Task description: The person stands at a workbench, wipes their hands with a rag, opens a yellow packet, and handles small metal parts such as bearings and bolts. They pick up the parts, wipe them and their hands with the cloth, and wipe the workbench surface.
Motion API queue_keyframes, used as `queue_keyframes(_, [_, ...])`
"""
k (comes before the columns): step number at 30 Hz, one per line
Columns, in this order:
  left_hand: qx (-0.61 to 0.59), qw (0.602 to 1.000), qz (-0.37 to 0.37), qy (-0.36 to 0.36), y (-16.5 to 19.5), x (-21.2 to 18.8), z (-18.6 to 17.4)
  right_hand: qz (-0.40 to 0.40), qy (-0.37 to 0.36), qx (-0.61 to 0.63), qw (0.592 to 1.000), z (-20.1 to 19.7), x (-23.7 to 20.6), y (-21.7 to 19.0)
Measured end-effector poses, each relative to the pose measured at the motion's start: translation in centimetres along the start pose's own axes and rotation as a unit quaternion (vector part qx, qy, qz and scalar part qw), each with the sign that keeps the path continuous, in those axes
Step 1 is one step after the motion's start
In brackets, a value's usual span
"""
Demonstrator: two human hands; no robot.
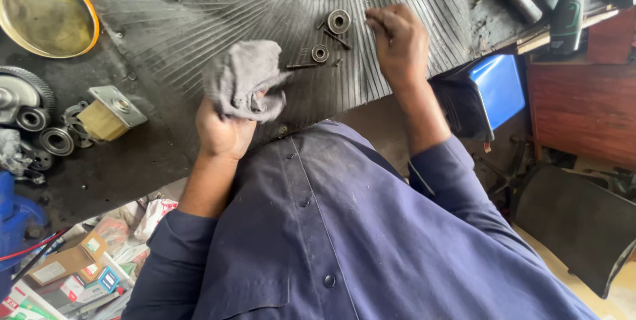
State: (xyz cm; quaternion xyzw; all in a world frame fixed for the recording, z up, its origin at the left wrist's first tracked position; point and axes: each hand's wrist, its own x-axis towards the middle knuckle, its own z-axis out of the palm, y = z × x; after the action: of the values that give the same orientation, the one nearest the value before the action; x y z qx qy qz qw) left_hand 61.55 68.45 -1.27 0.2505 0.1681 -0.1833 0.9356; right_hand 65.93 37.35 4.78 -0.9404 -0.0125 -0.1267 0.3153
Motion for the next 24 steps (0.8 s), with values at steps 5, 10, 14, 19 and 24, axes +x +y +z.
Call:
queue_keyframes(5, [0.274, 0.96, 0.03, -0.046, -0.8, -0.6, 0.0, -0.141, -0.099, 0.105, 0.979, 0.1, -3.8, -5.9])
queue_keyframes(10, [0.413, 0.908, 0.033, -0.064, -1.6, -1.1, 1.7, -0.167, -0.115, 0.145, 0.968, 1.2, -4.0, -9.3])
queue_keyframes(14, [0.438, 0.892, 0.081, -0.08, -0.8, -1.8, 2.7, -0.169, -0.111, 0.182, 0.962, 1.6, -3.6, -9.9])
queue_keyframes(19, [0.486, 0.863, 0.105, -0.09, 0.3, -3.1, 3.1, -0.158, -0.122, 0.199, 0.959, 2.6, -4.4, -9.8])
queue_keyframes(24, [0.442, 0.893, 0.033, -0.076, 0.9, -3.4, 3.5, -0.157, -0.155, 0.237, 0.946, 3.7, -4.1, -9.4])
